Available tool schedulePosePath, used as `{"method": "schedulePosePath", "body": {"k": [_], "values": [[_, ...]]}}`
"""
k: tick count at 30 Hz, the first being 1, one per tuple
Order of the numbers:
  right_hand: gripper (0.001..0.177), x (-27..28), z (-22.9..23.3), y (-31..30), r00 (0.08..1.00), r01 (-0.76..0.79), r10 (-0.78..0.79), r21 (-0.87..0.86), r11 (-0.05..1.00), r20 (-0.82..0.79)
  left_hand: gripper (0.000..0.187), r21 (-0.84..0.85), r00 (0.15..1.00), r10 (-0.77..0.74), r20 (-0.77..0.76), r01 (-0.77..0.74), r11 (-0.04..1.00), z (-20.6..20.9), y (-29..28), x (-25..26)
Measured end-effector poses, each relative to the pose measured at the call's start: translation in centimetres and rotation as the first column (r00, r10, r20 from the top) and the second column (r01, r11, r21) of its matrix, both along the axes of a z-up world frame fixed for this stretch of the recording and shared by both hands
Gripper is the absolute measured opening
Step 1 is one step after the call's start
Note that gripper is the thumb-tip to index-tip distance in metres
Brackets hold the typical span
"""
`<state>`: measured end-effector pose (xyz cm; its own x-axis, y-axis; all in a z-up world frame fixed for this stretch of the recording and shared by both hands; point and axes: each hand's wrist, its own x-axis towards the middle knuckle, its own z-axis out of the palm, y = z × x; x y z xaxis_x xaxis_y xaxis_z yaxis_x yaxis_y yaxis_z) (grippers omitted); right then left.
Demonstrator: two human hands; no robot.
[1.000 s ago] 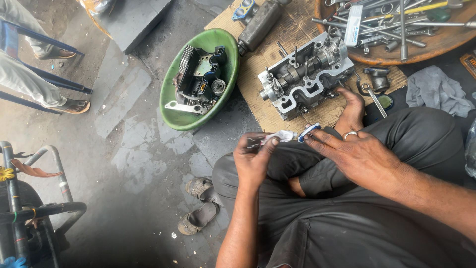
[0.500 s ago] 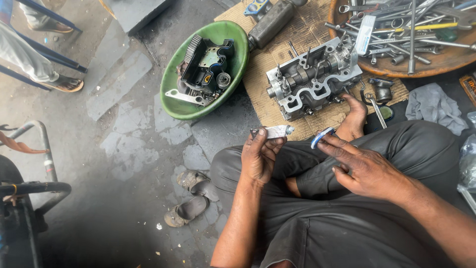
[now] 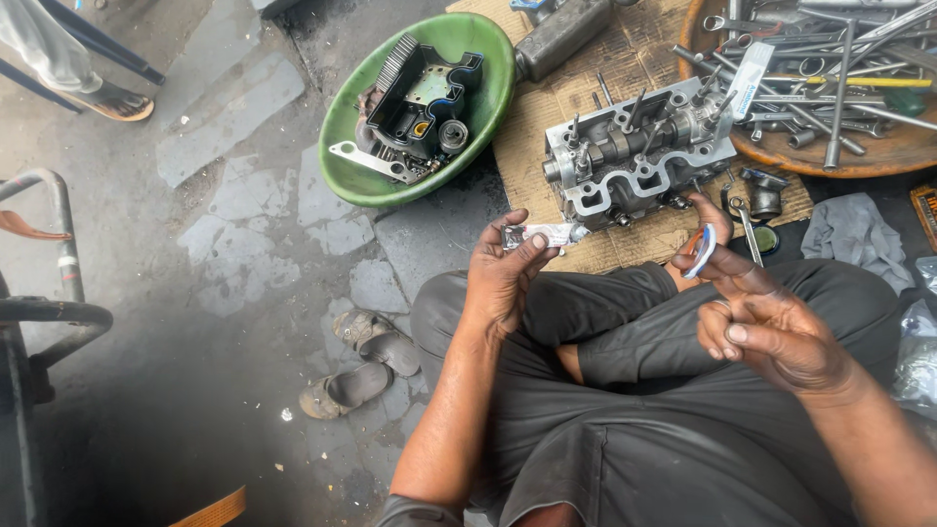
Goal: The person sits on the floor and applies a sealant to a small metal ring, then places it onto an engine block. They use a wrench to tighten bolts on the engine assembly.
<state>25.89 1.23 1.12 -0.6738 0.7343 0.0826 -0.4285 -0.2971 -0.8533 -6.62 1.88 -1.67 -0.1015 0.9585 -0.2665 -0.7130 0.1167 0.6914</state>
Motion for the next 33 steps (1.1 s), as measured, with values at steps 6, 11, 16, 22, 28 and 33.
{"method": "schedulePosePath", "body": {"k": [6, 11, 16, 22, 28, 33], "values": [[0.102, -2.6, 2.1, -0.7, 0.921, -0.039, -0.066, -0.260, 0.965, -0.384, 0.024, 0.178, 0.978, 0.059, -0.199, -0.023, 0.984, -0.2, -0.9, 0.9], [0.107, -4.0, 4.1, -0.9, 0.838, -0.106, -0.149, -0.424, 0.900, -0.526, 0.028, 0.289, 0.914, 0.112, -0.389, 0.006, 0.957, 0.7, -2.8, 3.6], [0.109, -4.5, 5.3, -0.9, 0.825, -0.115, -0.165, -0.446, 0.887, -0.541, 0.029, 0.457, 0.814, 0.241, -0.528, 0.032, 0.889, 2.6, -3.8, 5.7], [0.112, -4.7, 5.2, -1.2, 0.837, -0.095, -0.140, -0.392, 0.915, -0.530, 0.033, 0.597, 0.611, 0.453, -0.649, 0.040, 0.801, 4.3, -3.4, 6.8], [0.111, -4.7, 4.8, -1.1, 0.858, -0.073, -0.126, -0.360, 0.930, -0.499, 0.033, 0.623, 0.509, 0.512, -0.692, 0.063, 0.780, 5.0, -3.2, 7.2], [0.106, -4.5, 4.4, -1.0, 0.857, -0.082, -0.100, -0.326, 0.942, -0.505, 0.032, 0.609, 0.511, 0.502, -0.698, 0.057, 0.791, 5.0, -3.1, 7.3]]}}
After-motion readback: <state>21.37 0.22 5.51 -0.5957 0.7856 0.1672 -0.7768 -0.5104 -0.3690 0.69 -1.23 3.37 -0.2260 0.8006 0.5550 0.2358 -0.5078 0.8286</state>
